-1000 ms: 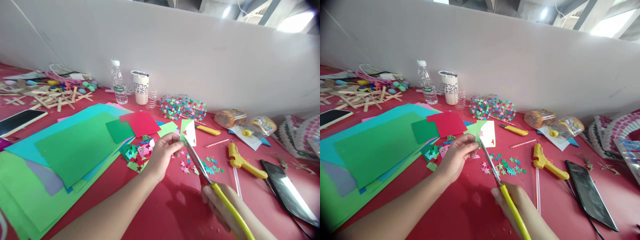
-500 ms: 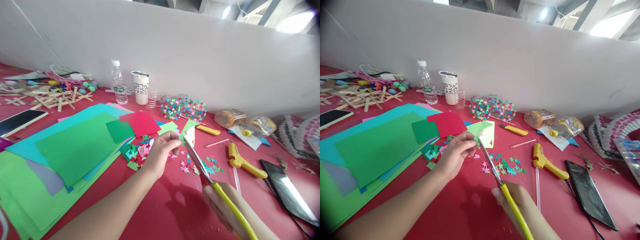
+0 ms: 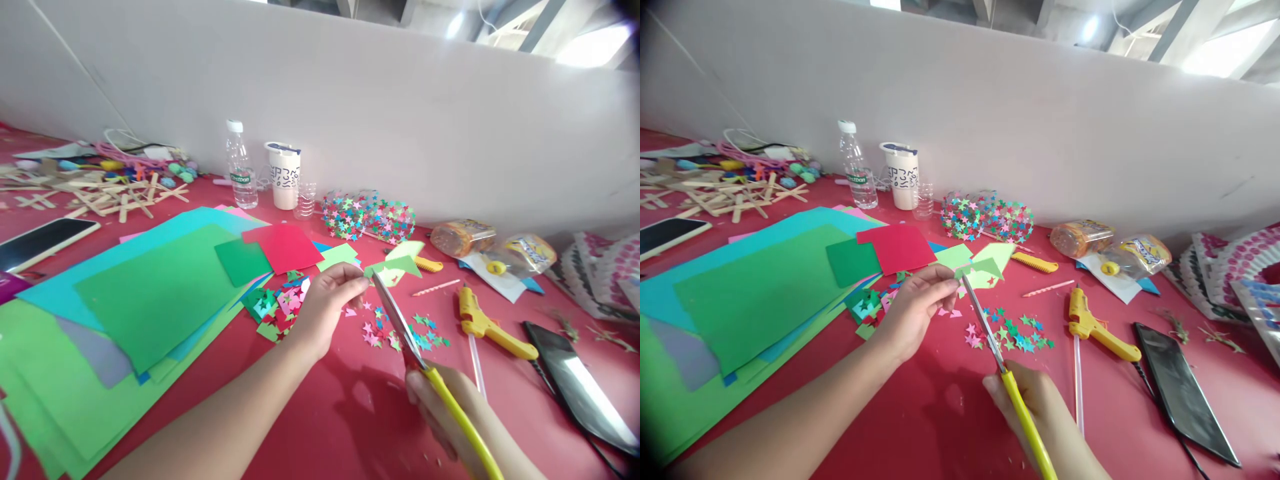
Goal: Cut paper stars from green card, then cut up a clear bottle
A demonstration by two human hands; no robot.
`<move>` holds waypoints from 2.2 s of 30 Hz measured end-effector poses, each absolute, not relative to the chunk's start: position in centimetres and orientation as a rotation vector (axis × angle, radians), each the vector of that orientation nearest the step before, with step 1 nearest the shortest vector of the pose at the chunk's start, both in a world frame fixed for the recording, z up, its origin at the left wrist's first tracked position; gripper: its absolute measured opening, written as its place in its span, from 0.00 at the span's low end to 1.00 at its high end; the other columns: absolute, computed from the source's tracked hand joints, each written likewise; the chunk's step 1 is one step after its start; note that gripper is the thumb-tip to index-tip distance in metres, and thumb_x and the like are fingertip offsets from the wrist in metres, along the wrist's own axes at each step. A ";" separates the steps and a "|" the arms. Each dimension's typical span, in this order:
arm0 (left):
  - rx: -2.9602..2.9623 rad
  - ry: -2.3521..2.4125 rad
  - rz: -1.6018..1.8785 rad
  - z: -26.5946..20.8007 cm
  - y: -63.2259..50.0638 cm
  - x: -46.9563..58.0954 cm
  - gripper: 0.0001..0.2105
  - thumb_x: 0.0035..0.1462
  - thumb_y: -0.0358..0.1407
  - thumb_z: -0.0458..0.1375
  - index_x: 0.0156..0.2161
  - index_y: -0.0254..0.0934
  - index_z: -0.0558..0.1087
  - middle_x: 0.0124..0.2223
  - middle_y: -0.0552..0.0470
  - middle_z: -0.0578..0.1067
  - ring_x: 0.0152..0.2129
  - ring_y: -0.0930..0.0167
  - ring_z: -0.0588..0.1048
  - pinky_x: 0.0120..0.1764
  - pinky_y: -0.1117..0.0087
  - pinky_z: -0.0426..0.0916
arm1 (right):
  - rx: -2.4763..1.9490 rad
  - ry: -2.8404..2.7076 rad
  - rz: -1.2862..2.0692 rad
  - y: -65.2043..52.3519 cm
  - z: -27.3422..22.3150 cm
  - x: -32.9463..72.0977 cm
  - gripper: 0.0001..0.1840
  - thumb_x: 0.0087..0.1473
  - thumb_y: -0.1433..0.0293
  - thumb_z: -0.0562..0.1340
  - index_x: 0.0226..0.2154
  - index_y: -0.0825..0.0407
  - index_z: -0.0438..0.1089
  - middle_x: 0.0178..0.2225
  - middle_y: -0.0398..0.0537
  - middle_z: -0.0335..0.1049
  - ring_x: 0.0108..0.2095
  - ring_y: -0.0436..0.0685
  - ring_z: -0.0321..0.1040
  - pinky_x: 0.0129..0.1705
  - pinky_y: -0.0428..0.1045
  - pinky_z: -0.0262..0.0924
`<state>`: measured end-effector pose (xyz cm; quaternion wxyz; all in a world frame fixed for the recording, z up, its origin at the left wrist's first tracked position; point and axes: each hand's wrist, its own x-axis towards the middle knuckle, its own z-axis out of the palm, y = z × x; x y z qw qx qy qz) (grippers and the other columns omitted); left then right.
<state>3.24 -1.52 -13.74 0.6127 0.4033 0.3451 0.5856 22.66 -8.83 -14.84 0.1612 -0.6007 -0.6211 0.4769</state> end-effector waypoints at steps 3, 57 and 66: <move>0.868 0.803 1.405 -13.7 -1.4 3.1 0.03 0.51 0.33 0.60 0.28 0.36 0.72 0.22 0.58 0.69 0.20 0.78 0.65 0.28 0.75 0.59 | -1.743 -1.779 1.369 -8.7 -14.7 22.7 0.31 0.51 0.37 0.48 0.23 0.48 0.54 0.10 0.34 0.51 0.10 0.46 0.47 0.14 0.44 0.41; 1.136 0.893 1.355 -13.5 -1.1 2.5 0.06 0.53 0.35 0.57 0.27 0.36 0.71 0.20 0.58 0.68 0.19 0.77 0.66 0.26 0.75 0.60 | -1.806 -1.783 1.419 -8.6 -13.0 22.7 0.35 0.48 0.34 0.45 0.22 0.49 0.56 0.11 0.31 0.45 0.11 0.43 0.40 0.11 0.42 0.41; 1.120 0.892 1.354 -13.4 -1.1 2.5 0.06 0.52 0.35 0.57 0.26 0.36 0.71 0.20 0.58 0.68 0.18 0.76 0.66 0.25 0.74 0.60 | -1.825 -1.781 1.402 -8.6 -12.6 22.5 0.35 0.47 0.33 0.46 0.21 0.49 0.55 0.11 0.32 0.47 0.10 0.44 0.42 0.12 0.43 0.40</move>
